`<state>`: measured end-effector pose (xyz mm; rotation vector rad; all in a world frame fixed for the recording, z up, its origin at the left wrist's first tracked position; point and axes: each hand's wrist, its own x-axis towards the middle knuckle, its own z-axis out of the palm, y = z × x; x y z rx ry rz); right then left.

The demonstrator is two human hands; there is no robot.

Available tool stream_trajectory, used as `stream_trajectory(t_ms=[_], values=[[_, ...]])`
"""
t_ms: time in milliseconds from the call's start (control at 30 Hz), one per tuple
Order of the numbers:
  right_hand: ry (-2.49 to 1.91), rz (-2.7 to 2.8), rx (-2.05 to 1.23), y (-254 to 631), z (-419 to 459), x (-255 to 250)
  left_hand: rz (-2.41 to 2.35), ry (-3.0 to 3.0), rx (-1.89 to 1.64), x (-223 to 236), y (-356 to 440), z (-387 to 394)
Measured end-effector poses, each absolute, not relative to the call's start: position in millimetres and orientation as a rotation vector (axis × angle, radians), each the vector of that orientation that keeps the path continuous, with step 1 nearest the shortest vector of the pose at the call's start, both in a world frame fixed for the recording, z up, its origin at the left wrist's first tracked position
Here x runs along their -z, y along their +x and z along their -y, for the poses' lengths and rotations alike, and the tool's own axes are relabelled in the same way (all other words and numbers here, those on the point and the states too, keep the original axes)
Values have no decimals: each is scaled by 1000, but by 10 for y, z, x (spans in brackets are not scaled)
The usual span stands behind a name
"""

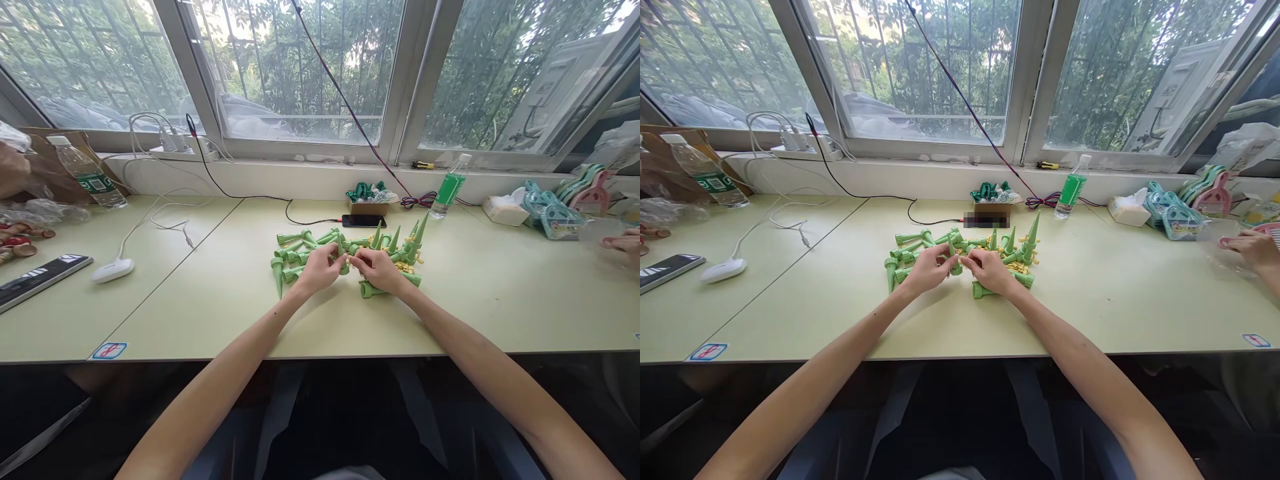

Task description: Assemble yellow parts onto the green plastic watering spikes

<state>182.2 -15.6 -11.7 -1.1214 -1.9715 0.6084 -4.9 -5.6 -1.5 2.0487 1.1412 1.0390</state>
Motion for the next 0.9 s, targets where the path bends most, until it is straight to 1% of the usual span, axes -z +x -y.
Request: stream_trajectory(t_ms=[233,500,900], values=[[-1151,1979,-594,1826,156,116,-1132,2047,-1030,-3,-49,74],[-1079,1949,-589,1816,169,99,-1147,2010,-1060,-34,-44,92],[-1071,1961,-655,1830,164,114,-1133,2006,-1025,-48,-47,111]])
